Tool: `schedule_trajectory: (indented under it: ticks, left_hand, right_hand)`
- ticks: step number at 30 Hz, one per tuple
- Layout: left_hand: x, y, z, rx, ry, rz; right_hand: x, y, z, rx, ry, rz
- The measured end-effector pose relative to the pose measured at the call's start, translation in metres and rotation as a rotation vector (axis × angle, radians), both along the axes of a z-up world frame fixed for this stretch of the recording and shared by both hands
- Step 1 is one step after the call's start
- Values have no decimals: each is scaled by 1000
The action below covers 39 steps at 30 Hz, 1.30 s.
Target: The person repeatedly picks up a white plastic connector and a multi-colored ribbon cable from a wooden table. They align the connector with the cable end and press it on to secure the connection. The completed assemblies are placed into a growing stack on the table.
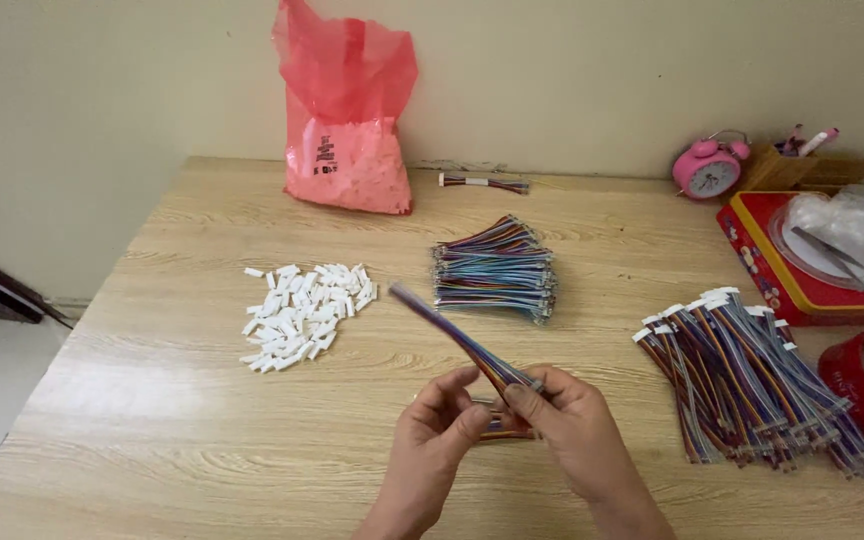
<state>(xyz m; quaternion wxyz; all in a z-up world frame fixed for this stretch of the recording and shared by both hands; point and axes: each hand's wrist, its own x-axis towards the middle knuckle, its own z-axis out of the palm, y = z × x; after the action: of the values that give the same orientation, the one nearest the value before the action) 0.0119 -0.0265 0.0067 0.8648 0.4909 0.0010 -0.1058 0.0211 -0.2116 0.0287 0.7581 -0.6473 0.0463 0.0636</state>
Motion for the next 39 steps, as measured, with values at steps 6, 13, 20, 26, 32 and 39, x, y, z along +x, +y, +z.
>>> schedule_trajectory:
  ticks: [6, 13, 20, 26, 32, 39]
  left_hand:
    - [-1, -12, 23, -100, 81, -40]
    - [0, -13, 22, -90, 143, 42]
    - [-1, -13, 12, -17, 129, 172]
    - [-1, -14, 26, -67, 232, 186]
    - [3, -12, 8, -98, 248, 223]
    - [29, 32, 16, 71, 219, 404]
  right_hand:
    - [-3, 5, -8, 75, 3, 57]
    - [-5, 12, -3, 61, 26, 62]
    - [-9, 15, 0, -61, 4, 45]
    - [-10, 12, -4, -101, -2, 33]
    - [-8, 4, -19, -166, -13, 30]
    - [-6, -13, -10, -233, 44, 17]
